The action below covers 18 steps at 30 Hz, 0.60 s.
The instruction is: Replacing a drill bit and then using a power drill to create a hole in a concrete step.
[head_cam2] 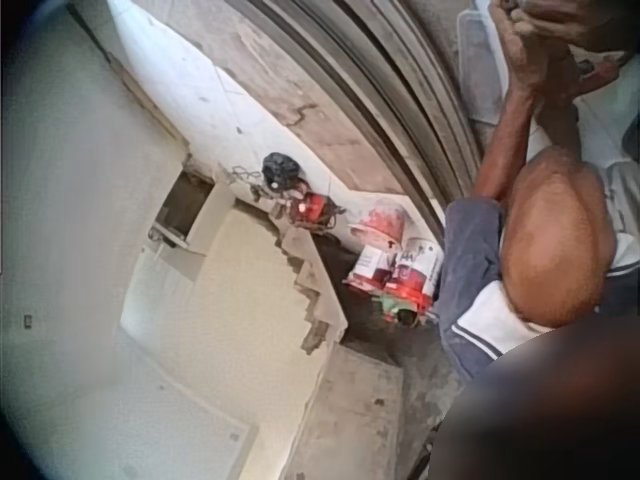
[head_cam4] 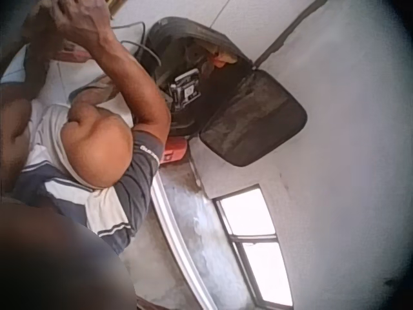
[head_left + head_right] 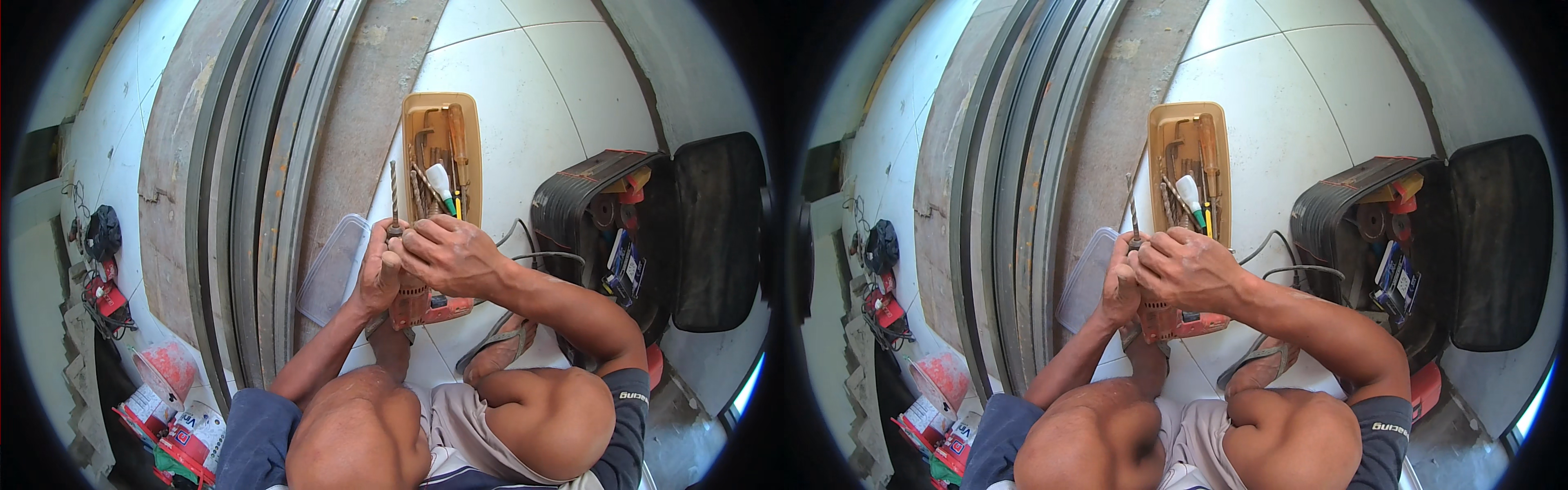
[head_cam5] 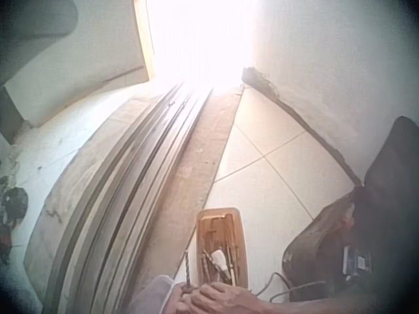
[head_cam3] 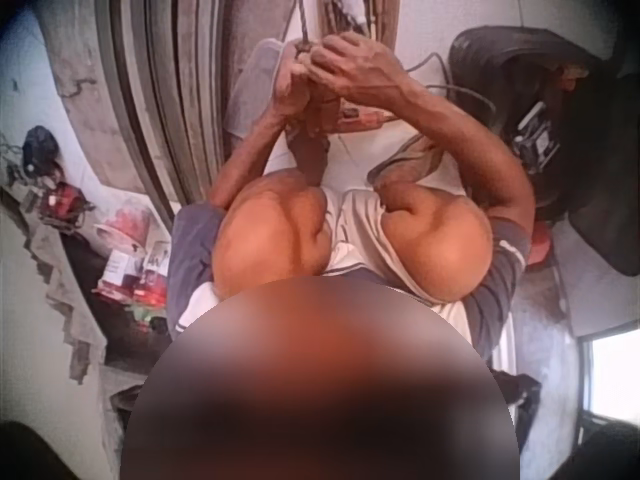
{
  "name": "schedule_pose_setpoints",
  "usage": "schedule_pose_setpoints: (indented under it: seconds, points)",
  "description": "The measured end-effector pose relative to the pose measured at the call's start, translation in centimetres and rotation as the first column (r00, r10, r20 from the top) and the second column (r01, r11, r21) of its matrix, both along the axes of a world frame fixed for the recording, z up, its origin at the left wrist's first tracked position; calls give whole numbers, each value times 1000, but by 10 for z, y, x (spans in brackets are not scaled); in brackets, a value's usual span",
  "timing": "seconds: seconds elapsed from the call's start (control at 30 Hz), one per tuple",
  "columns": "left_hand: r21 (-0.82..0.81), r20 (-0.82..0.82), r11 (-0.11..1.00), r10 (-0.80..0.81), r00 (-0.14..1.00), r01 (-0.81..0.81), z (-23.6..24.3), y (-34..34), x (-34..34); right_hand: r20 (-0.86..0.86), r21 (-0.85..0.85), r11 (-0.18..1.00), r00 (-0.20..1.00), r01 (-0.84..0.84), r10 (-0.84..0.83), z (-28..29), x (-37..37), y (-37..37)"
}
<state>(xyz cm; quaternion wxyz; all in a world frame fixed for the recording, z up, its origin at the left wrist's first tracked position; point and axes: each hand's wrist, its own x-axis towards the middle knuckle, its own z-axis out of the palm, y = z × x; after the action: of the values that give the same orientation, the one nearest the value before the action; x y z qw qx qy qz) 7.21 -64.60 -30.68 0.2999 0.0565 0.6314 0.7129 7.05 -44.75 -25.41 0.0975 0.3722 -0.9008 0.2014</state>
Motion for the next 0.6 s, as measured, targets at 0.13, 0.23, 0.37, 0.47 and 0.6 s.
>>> schedule_pose_setpoints:
  seconds: [0.13,0.23,0.37,0.47,0.6]
  points:
    - [-16,113,1000,13,994,-11,8,4,0,74,-87,993,994,81,-74,-13,13,-3]
    - [-12,58,999,39,998,-38,5,16,2,119,-203,939,959,279,-259,-19,29,-12]
    - [-92,58,996,12,998,-7,2,20,2,236,-335,816,880,471,-412,-26,43,-25]
    - [-122,20,992,32,999,-29,-1,27,7,337,-345,746,817,569,-468,-27,50,-31]
    - [-80,-39,996,40,998,-43,4,35,10,417,-421,654,774,629,-477,-33,66,-39]
